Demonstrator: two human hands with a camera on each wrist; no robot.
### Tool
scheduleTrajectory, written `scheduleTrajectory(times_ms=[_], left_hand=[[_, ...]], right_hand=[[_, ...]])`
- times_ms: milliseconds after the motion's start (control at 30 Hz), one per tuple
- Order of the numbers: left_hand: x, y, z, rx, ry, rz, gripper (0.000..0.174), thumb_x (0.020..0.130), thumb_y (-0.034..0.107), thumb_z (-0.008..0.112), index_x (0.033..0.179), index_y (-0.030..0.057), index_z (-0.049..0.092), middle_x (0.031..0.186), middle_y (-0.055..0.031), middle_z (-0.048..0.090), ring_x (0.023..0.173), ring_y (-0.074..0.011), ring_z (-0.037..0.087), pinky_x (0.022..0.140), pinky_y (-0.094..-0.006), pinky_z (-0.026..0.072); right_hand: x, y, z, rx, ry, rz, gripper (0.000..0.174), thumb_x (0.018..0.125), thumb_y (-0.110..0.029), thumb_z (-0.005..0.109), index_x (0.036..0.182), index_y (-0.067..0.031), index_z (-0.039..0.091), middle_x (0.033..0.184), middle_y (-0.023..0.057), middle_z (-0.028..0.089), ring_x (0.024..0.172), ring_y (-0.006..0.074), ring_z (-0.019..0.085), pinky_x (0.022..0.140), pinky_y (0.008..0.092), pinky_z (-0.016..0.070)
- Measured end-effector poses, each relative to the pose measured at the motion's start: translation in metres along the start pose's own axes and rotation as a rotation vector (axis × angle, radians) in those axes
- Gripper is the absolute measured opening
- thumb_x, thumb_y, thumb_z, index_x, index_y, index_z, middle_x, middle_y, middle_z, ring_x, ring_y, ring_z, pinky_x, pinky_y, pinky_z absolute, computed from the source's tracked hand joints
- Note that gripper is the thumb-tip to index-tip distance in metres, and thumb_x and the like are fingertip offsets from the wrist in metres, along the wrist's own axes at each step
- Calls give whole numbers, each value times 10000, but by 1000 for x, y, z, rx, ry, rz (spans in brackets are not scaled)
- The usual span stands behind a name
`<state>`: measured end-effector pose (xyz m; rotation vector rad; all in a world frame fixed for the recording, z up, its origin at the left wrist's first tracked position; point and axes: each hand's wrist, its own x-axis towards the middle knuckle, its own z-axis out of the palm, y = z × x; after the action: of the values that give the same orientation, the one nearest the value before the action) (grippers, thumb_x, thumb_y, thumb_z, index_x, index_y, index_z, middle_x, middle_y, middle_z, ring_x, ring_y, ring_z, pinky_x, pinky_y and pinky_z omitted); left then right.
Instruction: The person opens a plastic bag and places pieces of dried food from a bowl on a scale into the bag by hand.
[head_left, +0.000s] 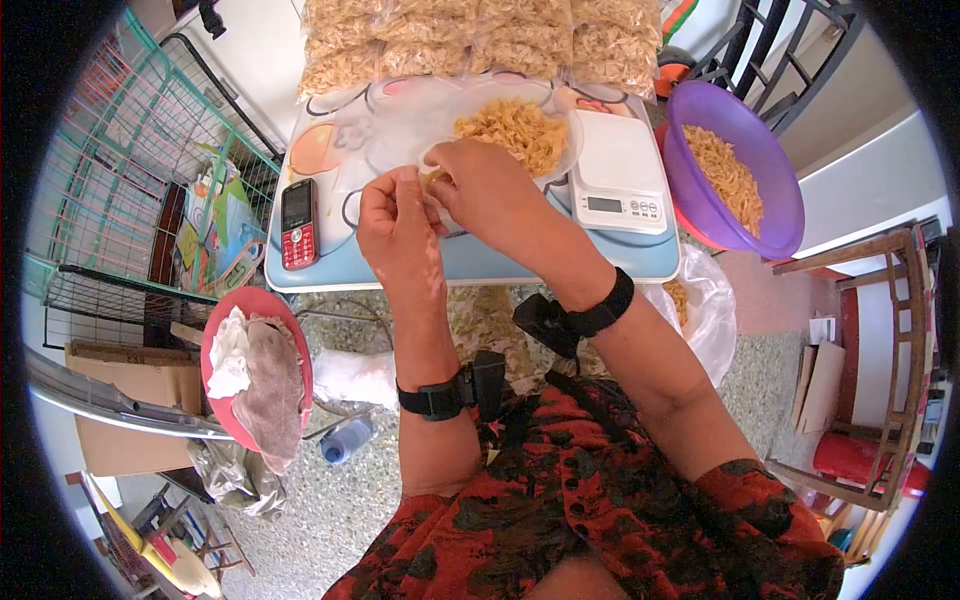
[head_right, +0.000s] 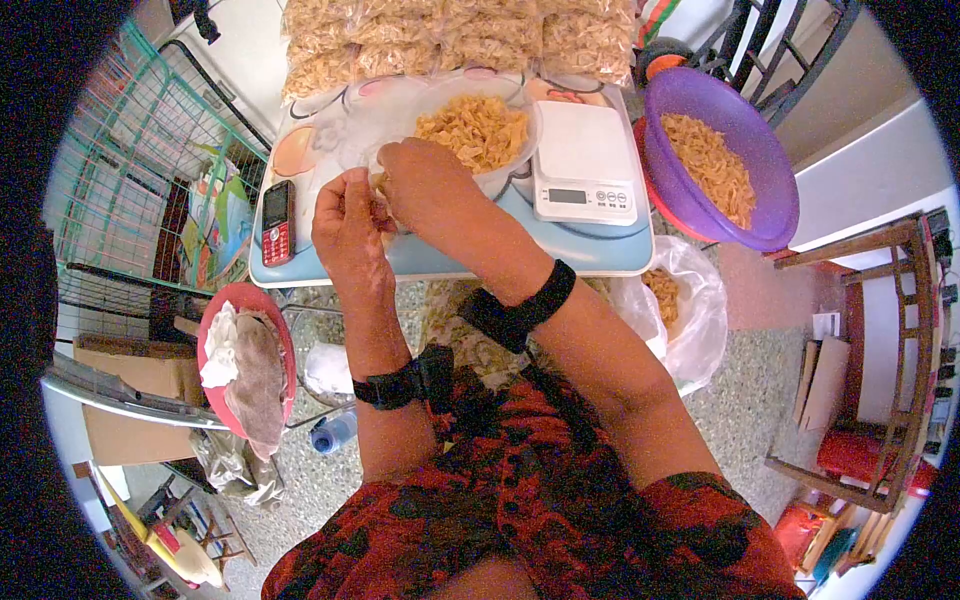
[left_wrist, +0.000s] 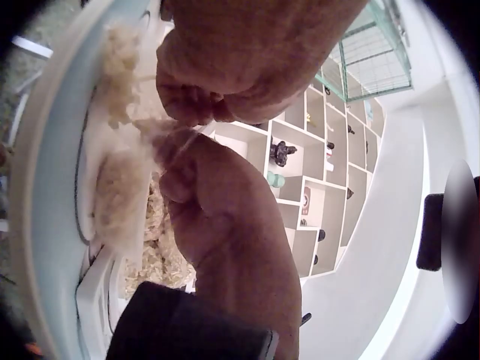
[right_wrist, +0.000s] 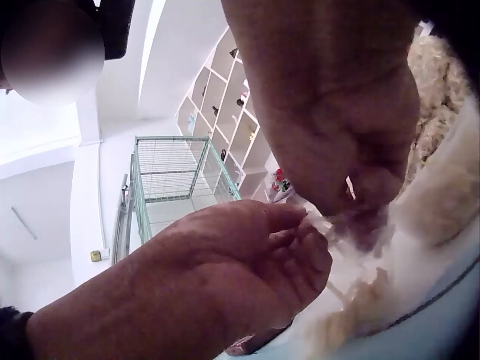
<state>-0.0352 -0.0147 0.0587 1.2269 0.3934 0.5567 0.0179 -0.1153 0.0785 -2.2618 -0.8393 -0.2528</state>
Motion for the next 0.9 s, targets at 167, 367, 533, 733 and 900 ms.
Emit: scheduleTrajectory(times_ms=[167,367,533,733,900], left_hand=[[0,4,-4,29,55,2,207,945,218,617,950,13,589,633,-11,538,488,-71,466,435,-213,385],[2,5,-5,-63,95,23,202,954,215,603,955,14,587,618,-3,507,488,-69,453,437,-213,374],[-3,20,-7,-204,82,77,185,974,203,573,977,17,573,675,13,492,537,-59,421,461,-215,355],[-1,38,-20,-452,67,151,177,983,218,560,968,42,552,721,18,499,563,-56,399,468,-224,333],[5,28,-28,-373,37,196,178,986,229,559,960,54,541,723,13,508,564,-58,399,472,-227,342]], right_hand=[[-5,-9,-6,130,3,42,238,836,-69,560,1045,39,592,944,234,643,876,381,637,755,439,498],[-13,-11,-10,198,153,-59,187,843,17,492,996,4,600,989,187,638,888,337,641,767,404,504],[-12,-7,-21,180,305,-171,155,785,23,510,908,-35,586,935,167,585,929,376,577,824,472,467],[-17,-6,-19,232,381,-169,179,776,35,505,914,-33,597,960,163,602,934,377,583,819,461,474],[-18,-4,-31,175,409,-68,181,797,17,516,944,-36,607,926,167,627,917,368,606,808,436,489]])
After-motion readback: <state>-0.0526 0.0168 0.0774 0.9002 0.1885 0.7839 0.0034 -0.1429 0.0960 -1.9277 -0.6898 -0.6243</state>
